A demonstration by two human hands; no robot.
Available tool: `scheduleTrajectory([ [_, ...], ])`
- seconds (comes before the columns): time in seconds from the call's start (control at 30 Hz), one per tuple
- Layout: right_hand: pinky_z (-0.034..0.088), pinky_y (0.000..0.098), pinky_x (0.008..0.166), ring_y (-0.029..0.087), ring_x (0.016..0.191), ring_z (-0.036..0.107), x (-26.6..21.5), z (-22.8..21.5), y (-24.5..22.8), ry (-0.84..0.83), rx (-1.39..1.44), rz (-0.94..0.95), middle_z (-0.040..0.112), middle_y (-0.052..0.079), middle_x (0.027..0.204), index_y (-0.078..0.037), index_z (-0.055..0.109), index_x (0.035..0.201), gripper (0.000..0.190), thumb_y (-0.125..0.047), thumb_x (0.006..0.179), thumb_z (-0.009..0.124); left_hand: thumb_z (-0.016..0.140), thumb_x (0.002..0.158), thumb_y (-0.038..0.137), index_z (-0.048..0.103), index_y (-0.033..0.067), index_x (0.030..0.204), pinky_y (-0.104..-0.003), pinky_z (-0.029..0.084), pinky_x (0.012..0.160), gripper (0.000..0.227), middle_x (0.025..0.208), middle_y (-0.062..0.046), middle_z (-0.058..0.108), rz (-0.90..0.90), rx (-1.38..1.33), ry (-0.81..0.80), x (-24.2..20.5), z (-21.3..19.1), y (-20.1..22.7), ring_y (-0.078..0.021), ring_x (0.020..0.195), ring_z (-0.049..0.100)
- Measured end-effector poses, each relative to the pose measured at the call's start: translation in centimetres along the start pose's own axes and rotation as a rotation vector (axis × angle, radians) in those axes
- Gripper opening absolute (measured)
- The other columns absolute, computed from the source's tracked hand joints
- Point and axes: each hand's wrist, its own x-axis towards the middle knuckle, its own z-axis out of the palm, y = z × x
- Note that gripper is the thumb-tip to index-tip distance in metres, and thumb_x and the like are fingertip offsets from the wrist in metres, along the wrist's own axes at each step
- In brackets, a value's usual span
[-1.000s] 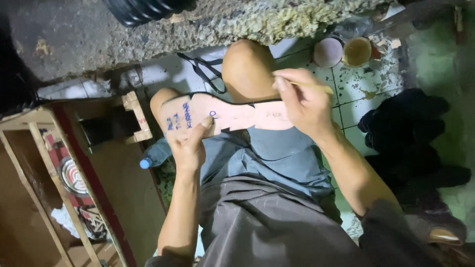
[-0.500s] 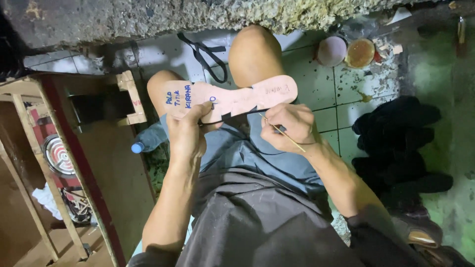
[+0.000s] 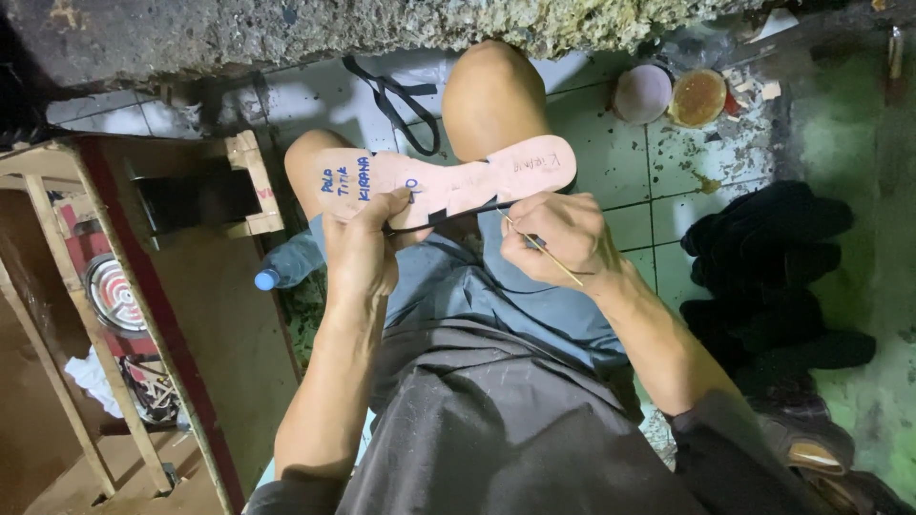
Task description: A worker is manually marking shoe insoles with a pen to indicate size or alignment points during the manufacturing process.
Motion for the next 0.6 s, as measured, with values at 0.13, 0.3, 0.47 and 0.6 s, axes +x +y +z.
scheduleTrajectory([
  [0.13,0.050,0.0314,0.044,0.028,0.045,0.058,0.2,0.0,-0.2,-0.011,-0.029,-0.029,0.063,0.012,0.065,-0.004,0.056,0.070,0.023,0.018,0.071,0.065,0.071,0.072,-0.010,0.053,-0.0079,0.097,-0.044,0.065,0.041,0.031,0.075,-0.014,0.057,0.006,-0.012,-0.009,-0.1,0.2,-0.1,-0.0343,0.054,0.070],
  [0.3,0.053,0.0327,0.050,0.029,0.051,0.062,-0.1,0.6,-1.7,0.052,0.005,0.059,0.067,0.012,0.070,-0.003,0.060,0.070,0.019,0.011,0.076,0.072,0.073,0.071,-0.008,0.051,-0.0069,0.103,-0.043,0.064,0.042,0.039,0.077,-0.015,0.059,-0.044,-0.045,0.017,-0.5,1.3,-0.8,-0.0325,0.054,0.069],
  [0.47,0.054,0.0346,0.050,0.032,0.054,0.065,-0.2,2.8,-1.3,0.071,0.063,0.095,0.068,0.014,0.071,-0.003,0.061,0.070,0.019,0.010,0.078,0.072,0.072,0.071,-0.009,0.051,-0.0065,0.101,-0.042,0.064,0.042,0.037,0.075,-0.015,0.060,-0.073,-0.047,0.000,-0.3,2.3,-1.8,-0.0322,0.053,0.070],
  [0.6,0.055,0.0365,0.051,0.034,0.053,0.065,0.0,3.2,-1.1,0.072,0.099,0.086,0.068,0.015,0.071,0.000,0.061,0.071,0.017,0.011,0.078,0.071,0.071,0.071,-0.009,0.050,-0.0066,0.101,-0.042,0.065,0.043,0.036,0.075,-0.016,0.060,-0.080,-0.037,0.004,-0.4,2.6,-1.5,-0.0330,0.053,0.070],
])
